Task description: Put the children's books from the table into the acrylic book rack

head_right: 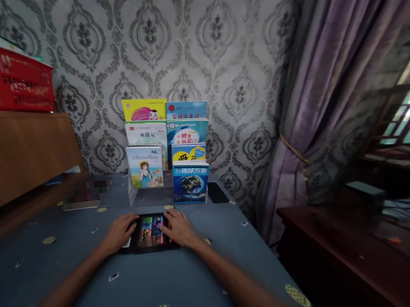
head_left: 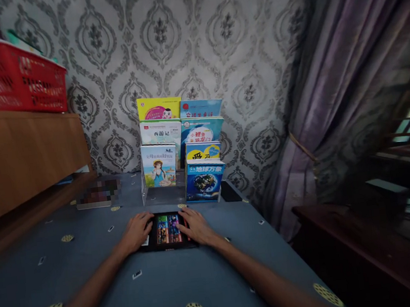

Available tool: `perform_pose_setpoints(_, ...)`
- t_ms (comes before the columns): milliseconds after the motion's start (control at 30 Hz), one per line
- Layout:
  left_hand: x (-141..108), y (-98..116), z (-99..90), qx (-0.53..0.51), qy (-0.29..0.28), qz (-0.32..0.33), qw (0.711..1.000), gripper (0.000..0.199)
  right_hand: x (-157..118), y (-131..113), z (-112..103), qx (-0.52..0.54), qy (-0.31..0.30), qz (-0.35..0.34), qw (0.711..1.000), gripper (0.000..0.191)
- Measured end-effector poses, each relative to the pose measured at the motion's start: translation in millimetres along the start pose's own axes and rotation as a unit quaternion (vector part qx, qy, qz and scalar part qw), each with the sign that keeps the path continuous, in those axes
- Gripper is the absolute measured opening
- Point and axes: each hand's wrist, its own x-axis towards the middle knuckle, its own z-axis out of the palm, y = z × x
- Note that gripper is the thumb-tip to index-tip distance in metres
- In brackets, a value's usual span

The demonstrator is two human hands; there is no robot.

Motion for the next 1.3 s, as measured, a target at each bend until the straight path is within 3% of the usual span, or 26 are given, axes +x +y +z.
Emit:
perform_pose_setpoints(867,-1,-14,15.9,-0.025,0.010,-0.016,1.000,0.040,-5,-7,-4,0.001,-0.010,0.003,1.000,0.057)
perform_pose_setpoints(1033,0,-18,20.6,-0.025,0.018,-0.009,0.999,0.038,-8,-5,-2,0.010,0.012,-0.014,1.000,0.052)
perform_pose_setpoints(1167,0,-11,16.3,0.030,0.030,0.001,0.999,0.036,-12,-3,-2,0.022,0.022,-0.036,0.999,0.048)
perform_pose_setpoints(1300,-2,11,6.9,0.115,0.039,0.056,0.991,0.029,-13,-1,-1,0.030,0.027,-0.047,0.998,0.048)
